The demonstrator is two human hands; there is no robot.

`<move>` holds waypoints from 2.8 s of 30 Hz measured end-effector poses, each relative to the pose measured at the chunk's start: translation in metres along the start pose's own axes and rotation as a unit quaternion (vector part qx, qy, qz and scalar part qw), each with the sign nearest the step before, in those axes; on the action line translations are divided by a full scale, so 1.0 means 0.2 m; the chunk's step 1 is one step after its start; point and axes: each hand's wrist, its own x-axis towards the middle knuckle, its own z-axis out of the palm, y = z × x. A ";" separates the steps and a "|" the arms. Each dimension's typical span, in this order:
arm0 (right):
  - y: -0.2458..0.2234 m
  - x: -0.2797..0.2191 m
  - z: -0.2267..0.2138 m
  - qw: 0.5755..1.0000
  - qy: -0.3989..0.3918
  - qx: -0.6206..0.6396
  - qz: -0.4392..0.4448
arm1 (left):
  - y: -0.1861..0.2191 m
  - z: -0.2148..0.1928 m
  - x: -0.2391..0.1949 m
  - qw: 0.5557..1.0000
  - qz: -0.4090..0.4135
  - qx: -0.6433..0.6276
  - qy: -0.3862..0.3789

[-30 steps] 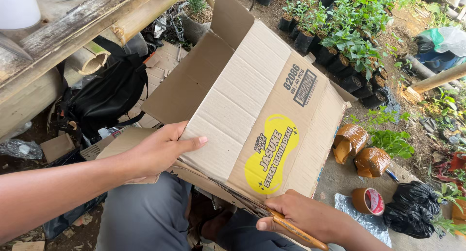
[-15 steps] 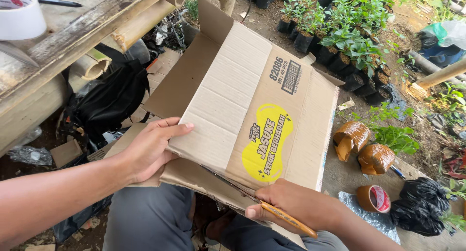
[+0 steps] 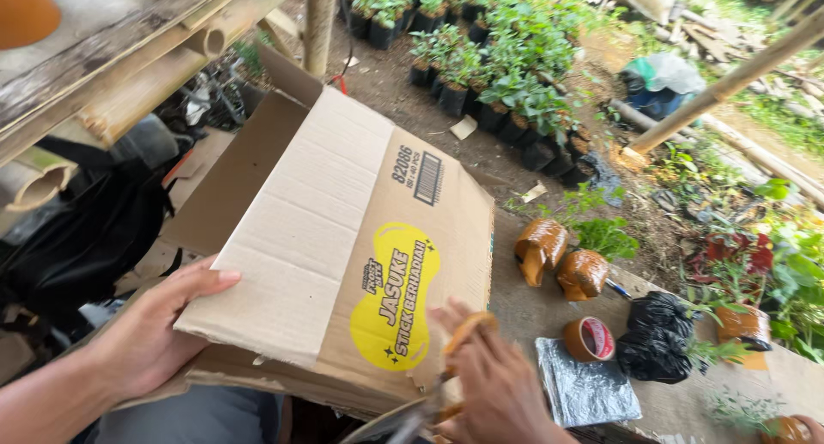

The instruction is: The person opens a cardboard box, removes tape, and uses scissors to cut the cardboard into smaller rectangular pieces. They also handle a roll of tape and a small plant wrapped in tape.

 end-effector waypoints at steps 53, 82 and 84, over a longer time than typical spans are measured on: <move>1.10 0.16 0.93 0.884 -0.130 0.104 0.436 | -0.23 -0.53 -0.37 0.288 0.458 0.836 -0.089; 1.48 0.49 0.69 0.936 0.150 -0.046 0.314 | -0.09 0.07 0.47 0.171 0.304 0.922 -0.170; 1.43 0.54 0.68 0.938 0.120 -0.124 0.301 | -0.16 -0.03 0.58 0.208 0.319 0.912 -0.151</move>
